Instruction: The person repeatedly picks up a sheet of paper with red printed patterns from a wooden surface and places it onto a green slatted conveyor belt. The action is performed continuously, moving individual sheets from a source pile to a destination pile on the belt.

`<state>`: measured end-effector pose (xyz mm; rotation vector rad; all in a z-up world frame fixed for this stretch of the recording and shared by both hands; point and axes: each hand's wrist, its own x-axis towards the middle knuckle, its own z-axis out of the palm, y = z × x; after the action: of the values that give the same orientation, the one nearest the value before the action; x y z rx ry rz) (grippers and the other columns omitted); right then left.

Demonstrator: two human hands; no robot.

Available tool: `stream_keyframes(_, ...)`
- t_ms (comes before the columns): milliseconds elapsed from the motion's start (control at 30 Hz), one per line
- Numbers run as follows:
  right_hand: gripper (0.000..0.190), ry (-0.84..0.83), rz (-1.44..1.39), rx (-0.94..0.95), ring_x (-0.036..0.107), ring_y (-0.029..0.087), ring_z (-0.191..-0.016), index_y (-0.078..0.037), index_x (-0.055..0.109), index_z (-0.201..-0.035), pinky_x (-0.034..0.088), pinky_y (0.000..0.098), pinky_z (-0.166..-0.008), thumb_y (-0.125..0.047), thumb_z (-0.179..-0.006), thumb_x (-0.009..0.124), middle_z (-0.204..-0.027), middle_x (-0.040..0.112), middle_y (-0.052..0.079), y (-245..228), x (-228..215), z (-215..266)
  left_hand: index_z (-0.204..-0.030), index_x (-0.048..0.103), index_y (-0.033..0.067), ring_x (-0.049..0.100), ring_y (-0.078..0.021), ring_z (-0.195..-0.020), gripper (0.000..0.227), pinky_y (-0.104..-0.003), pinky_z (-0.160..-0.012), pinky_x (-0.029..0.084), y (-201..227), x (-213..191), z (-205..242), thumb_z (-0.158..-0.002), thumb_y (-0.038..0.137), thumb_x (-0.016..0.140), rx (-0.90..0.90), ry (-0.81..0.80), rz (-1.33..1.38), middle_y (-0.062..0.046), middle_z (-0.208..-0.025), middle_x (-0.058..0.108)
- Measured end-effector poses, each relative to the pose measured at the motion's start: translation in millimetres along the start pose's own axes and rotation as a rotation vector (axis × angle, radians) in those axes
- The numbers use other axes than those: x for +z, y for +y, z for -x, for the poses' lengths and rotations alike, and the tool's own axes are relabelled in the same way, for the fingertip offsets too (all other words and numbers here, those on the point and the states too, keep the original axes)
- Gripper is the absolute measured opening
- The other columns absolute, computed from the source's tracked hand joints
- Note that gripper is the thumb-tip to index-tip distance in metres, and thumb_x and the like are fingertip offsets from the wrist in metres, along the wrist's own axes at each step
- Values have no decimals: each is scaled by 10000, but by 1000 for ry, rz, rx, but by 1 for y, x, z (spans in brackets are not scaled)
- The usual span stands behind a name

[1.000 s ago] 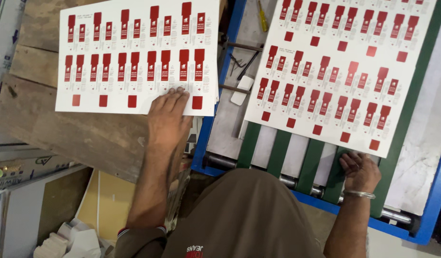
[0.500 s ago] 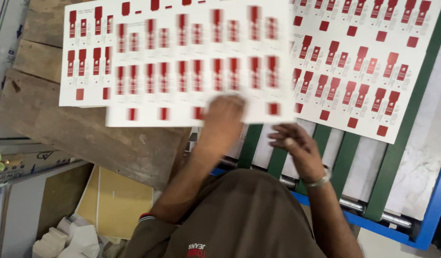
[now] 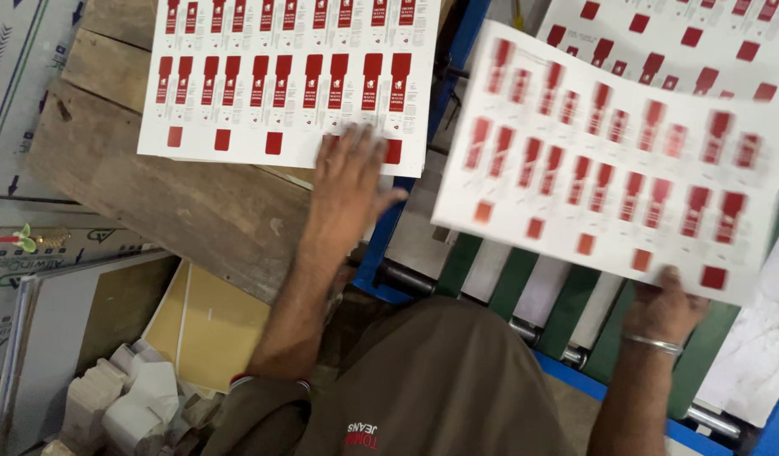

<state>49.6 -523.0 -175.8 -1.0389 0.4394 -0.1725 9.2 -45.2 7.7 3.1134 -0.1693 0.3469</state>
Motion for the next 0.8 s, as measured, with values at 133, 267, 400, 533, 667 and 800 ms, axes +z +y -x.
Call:
stream_keyframes(133, 348, 271, 17, 2, 824, 379, -1134, 87, 482, -1421, 715, 485, -883, 79, -1075, 513, -1395, 675, 273, 3, -51, -11, -1439, 583, -4, 500, -327, -1425, 612, -500, -1191, 398, -16, 2, 0, -926, 274, 767, 11, 11, -61, -182, -1475, 587)
stream_keyframes(267, 415, 214, 60, -50, 783, 347, -1094, 64, 505, -1424, 742, 457, -824, 93, -1010, 483, -1330, 677, 233, 4, -61, 15, -1336, 635, -10, 594, -327, -1322, 486, -478, -1106, 481, -16, -1, 4, -903, 157, 781, 56, 118, -4, -187, -1362, 661)
stream_keyframes(400, 375, 233, 126, -33, 766, 337, -1058, 107, 493, -1382, 713, 423, -804, 93, -1010, 535, -1281, 673, 233, 22, -82, 47, -1250, 690, -7, 669, -312, -1245, 349, -466, -1062, 529, -10, -2, 10, -934, 117, 772, 32, 166, 24, -182, -1265, 716)
stream_keyframes(533, 408, 218, 187, -22, 759, 330, -1052, 130, 523, -1441, 669, 369, -775, 72, -1039, 559, -1292, 697, 239, 33, -95, 67, -1201, 715, -14, 683, -315, -1211, 301, -468, -1034, 537, -11, 3, 7, -935, 115, 771, 30, 197, 36, -183, -1214, 733)
stream_keyframes(667, 382, 221, 136, 4, 755, 311, -1028, 135, 517, -1412, 674, 361, -753, 62, -1041, 568, -1284, 683, 245, 32, -87, 68, -1185, 728, -12, 691, -312, -1193, 269, -469, -1018, 546, -11, 5, 9, -954, 121, 769, 22, 220, 43, -181, -1182, 740)
stream_keyframes(800, 421, 217, 140, 4, 761, 327, -1037, 131, 472, -1442, 675, 390, -785, 59, -1032, 537, -1302, 666, 266, 26, -74, 59, -1178, 731, -8, 699, -311, -1179, 279, -468, -1007, 551, -12, 6, 9, -937, 128, 768, 34, 229, 22, -179, -1188, 745)
